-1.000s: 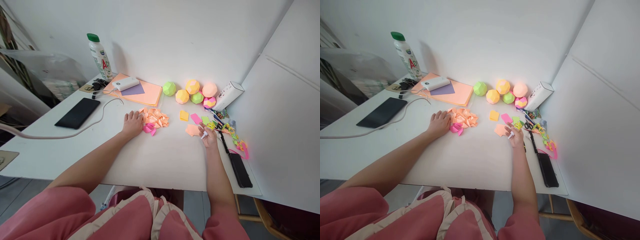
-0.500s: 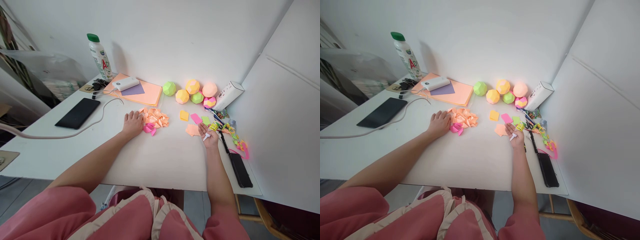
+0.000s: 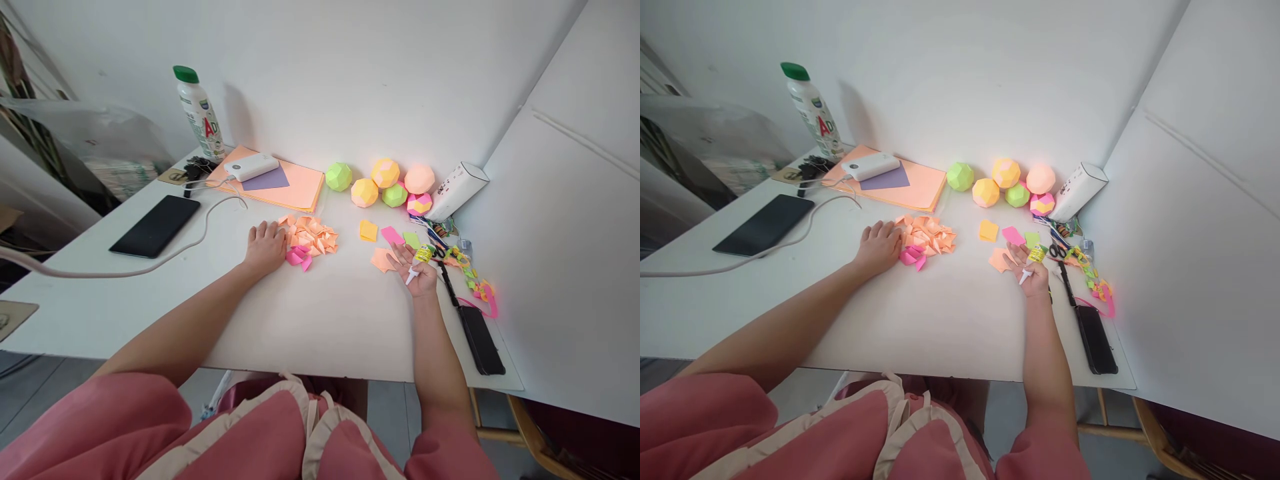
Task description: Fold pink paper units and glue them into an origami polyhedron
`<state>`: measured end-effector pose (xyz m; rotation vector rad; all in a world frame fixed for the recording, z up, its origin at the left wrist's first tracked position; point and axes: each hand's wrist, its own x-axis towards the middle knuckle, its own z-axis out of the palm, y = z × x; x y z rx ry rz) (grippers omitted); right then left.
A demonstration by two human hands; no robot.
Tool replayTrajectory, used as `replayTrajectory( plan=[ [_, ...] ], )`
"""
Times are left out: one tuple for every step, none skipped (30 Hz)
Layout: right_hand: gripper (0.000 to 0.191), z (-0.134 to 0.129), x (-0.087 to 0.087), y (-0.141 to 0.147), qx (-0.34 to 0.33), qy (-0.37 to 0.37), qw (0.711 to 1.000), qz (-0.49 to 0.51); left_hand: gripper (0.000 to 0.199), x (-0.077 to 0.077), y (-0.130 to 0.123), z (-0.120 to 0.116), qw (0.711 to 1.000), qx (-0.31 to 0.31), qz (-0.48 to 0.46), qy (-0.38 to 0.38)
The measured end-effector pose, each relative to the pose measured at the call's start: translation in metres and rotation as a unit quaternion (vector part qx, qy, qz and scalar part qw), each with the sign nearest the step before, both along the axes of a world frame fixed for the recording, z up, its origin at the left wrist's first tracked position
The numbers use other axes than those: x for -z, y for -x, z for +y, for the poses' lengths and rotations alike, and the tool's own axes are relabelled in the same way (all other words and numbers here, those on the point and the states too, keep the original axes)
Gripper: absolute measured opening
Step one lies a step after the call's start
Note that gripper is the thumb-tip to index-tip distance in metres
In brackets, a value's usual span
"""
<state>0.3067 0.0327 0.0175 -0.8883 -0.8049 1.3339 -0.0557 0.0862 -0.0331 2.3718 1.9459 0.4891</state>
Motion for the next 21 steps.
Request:
replayTrajectory(
  plan=[
    [0.036, -0.0001, -0.0003, 0.0006, -0.005, -0.002, 1.0, 0.001, 0.047, 0.0001, 0.0001, 0.0, 1.0, 0.001, -0.003, 0.0],
    [0.034, -0.0002, -0.0008, 0.0014, -0.01, -0.006, 1.0, 0.003, 0.048, 0.0001, 0.0002, -0.0001, 1.0, 0.001, -0.004, 0.0],
    [0.032, -0.0003, -0.0015, 0.0023, -0.017, -0.01, 1.0, 0.005, 0.048, 0.0, 0.0003, -0.0001, 1.0, 0.001, -0.005, -0.001],
    [0.031, -0.0004, -0.0023, 0.0031, -0.023, -0.015, 1.0, 0.008, 0.049, -0.0001, 0.0004, -0.0001, 1.0, 0.001, -0.005, -0.001],
    [0.031, -0.0005, -0.0031, 0.0039, -0.03, -0.02, 0.999, 0.011, 0.049, -0.0005, 0.0004, -0.0002, 1.0, 0.002, -0.004, -0.002],
    [0.031, -0.0007, -0.0039, 0.0046, -0.035, -0.025, 0.999, 0.014, 0.048, -0.0009, 0.0004, -0.0002, 1.0, 0.002, -0.002, 0.0],
    [0.03, -0.0008, -0.0046, 0.0052, -0.038, -0.03, 0.999, 0.015, 0.048, -0.0013, 0.0003, -0.0003, 1.0, 0.002, 0.001, 0.002],
    [0.03, -0.001, -0.0051, 0.0056, -0.04, -0.036, 0.998, 0.016, 0.048, -0.0017, 0.0002, -0.0004, 1.0, 0.002, 0.003, 0.005],
    [0.03, -0.0011, -0.0055, 0.006, -0.04, -0.041, 0.998, 0.016, 0.048, -0.0021, 0.0001, -0.0004, 1.0, 0.002, 0.005, 0.008],
    [0.029, -0.0012, -0.0056, 0.0063, -0.038, -0.046, 0.998, 0.016, 0.048, -0.0024, 0.0, -0.0005, 1.0, 0.001, 0.007, 0.009],
    [0.028, -0.0014, -0.0056, 0.0066, -0.036, -0.049, 0.998, 0.015, 0.048, -0.0025, 0.0, -0.0006, 1.0, 0.0, 0.009, 0.009],
    [0.026, -0.0016, -0.0056, 0.007, -0.035, -0.053, 0.998, 0.014, 0.048, -0.0026, -0.0001, -0.0006, 1.0, -0.001, 0.011, 0.008],
    [0.025, -0.0019, -0.0056, 0.0074, -0.034, -0.056, 0.998, 0.014, 0.048, -0.0025, -0.0001, -0.0006, 1.0, -0.002, 0.014, 0.007],
    [0.024, -0.0021, -0.0057, 0.0079, -0.034, -0.061, 0.997, 0.015, 0.048, -0.0024, -0.0002, -0.0006, 1.0, -0.003, 0.017, 0.005],
    [0.024, -0.0023, -0.0058, 0.0083, -0.035, -0.065, 0.997, 0.017, 0.047, -0.0024, -0.0002, -0.0006, 1.0, -0.004, 0.02, 0.004],
    [0.024, -0.0025, -0.006, 0.0087, -0.035, -0.069, 0.997, 0.019, 0.047, -0.0024, -0.0002, -0.0006, 1.0, -0.003, 0.02, 0.004],
    [0.024, -0.0027, -0.0063, 0.0091, -0.032, -0.071, 0.997, 0.02, 0.046, -0.0024, -0.0002, -0.0006, 1.0, -0.003, 0.02, 0.004],
    [0.025, -0.0028, -0.0065, 0.0093, -0.024, -0.074, 0.997, 0.019, 0.046, -0.0024, -0.0002, -0.0005, 1.0, -0.002, 0.02, 0.003],
    [0.025, -0.0029, -0.0067, 0.0095, -0.015, -0.075, 0.997, 0.017, 0.046, -0.0025, -0.0003, -0.0005, 1.0, -0.001, 0.021, 0.003],
    [0.024, -0.0028, -0.0068, 0.0096, -0.005, -0.077, 0.997, 0.016, 0.046, -0.0025, -0.0003, -0.0005, 1.0, -0.001, 0.022, 0.003],
    [0.023, -0.0028, -0.0068, 0.0097, 0.004, -0.08, 0.997, 0.018, 0.047, -0.0024, -0.0003, -0.0004, 1.0, -0.001, 0.024, 0.003]
  ],
)
